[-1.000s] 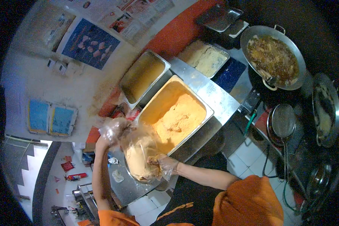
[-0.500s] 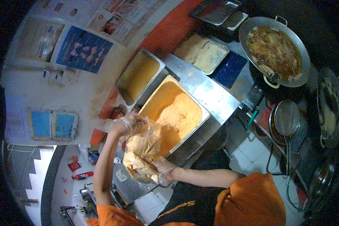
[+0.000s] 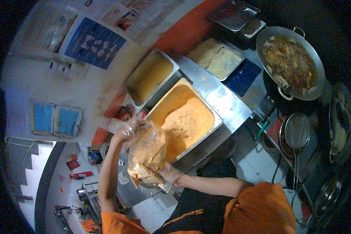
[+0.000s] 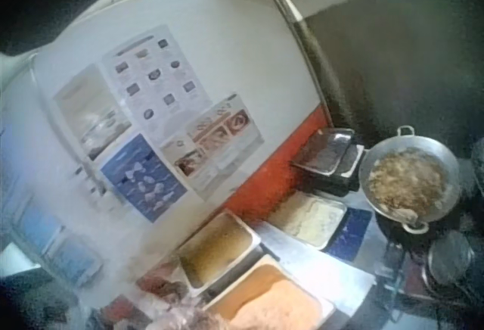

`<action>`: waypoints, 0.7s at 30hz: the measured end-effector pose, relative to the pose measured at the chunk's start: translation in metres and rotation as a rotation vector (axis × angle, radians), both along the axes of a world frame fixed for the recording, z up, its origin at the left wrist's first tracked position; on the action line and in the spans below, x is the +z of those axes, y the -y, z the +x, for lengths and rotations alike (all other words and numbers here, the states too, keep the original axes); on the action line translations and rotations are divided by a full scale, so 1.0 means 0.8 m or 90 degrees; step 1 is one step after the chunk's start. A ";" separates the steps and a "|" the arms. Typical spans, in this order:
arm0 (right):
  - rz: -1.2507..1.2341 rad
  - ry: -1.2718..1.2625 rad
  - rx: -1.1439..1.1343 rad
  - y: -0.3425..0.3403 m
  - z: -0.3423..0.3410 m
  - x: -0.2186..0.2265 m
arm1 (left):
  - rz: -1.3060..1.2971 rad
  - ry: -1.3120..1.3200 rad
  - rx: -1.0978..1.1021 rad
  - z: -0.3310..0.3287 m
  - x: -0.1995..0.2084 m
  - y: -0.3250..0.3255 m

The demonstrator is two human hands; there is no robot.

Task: The person coats chicken pieces in flour by hand, checks frying chicken using a skimmer, presses a timer on the wall, dredges additional chicken pieces from plastic bags in flour, and opens a refrigerator.

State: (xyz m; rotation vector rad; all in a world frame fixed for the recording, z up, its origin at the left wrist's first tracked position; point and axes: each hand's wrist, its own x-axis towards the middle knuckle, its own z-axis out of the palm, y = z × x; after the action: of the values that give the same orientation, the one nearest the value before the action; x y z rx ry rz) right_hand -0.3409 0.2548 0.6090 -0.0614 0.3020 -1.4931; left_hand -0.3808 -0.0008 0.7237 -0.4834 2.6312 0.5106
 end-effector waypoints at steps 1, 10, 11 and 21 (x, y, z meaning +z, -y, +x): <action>-0.005 -0.005 0.008 0.005 0.008 -0.006 | -0.005 -0.005 0.008 0.018 -0.005 0.013; 0.045 -0.807 -0.111 0.018 -0.022 -0.010 | 0.100 -0.272 -0.016 0.113 0.094 -0.018; 0.040 -0.825 -0.108 0.018 -0.034 -0.003 | 0.099 -0.291 -0.013 0.128 0.093 -0.013; -0.253 -1.247 -0.094 0.101 -0.072 0.140 | -0.116 -0.653 0.052 0.333 0.076 0.020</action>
State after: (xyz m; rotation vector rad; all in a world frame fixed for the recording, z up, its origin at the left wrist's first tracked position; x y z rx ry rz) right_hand -0.3989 0.1743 0.7209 -1.8819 1.5352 -1.1250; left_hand -0.1144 -0.0170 0.7843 -0.4570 3.6737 0.6709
